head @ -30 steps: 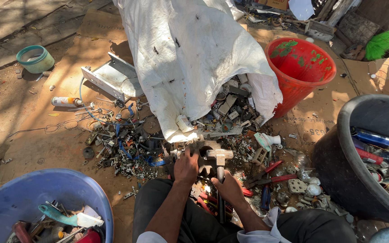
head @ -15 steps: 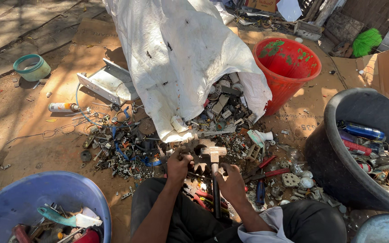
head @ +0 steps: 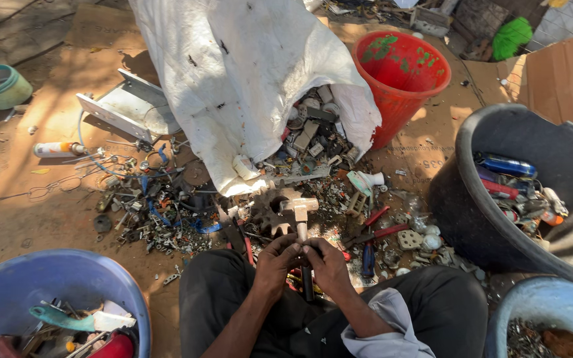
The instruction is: The person sits on the ground and uses a hammer to strike a metal gear-like object, attempting to break it apart or remove a component. They repeatedly hit the object and occasionally use pliers to adjust or hold parts of the metal piece.
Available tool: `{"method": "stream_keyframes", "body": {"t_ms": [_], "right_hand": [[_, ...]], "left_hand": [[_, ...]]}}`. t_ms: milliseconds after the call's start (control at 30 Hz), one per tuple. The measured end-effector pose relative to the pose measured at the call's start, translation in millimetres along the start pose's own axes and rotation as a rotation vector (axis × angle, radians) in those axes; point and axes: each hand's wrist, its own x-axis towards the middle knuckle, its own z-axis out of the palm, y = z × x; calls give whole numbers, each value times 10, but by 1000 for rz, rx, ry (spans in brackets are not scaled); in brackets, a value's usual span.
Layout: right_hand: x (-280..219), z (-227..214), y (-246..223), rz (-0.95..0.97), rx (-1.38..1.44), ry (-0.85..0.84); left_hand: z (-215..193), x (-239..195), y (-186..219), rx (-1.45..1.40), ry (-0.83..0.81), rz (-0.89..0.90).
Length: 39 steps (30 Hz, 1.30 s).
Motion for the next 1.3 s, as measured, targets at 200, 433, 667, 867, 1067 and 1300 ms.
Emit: {"method": "stream_keyframes", "body": {"t_ms": [200, 433, 667, 867, 1067, 1300], "right_hand": [[471, -258, 264, 95, -481, -95], [763, -669, 333, -144, -891, -263], [153, 427, 521, -385, -744, -438], [308, 742, 806, -358, -1261, -502], [461, 507, 929, -146, -910, -432], [265, 178, 231, -96, -621, -413]], "left_hand": [[-228, 344, -163, 169, 202, 209], [-740, 752, 173, -245, 574, 387], [-737, 867, 237, -296, 589, 407], [-802, 699, 529, -525, 597, 429], [-930, 721, 541, -538, 608, 457], [-916, 838, 388, -376, 469, 497]]}}
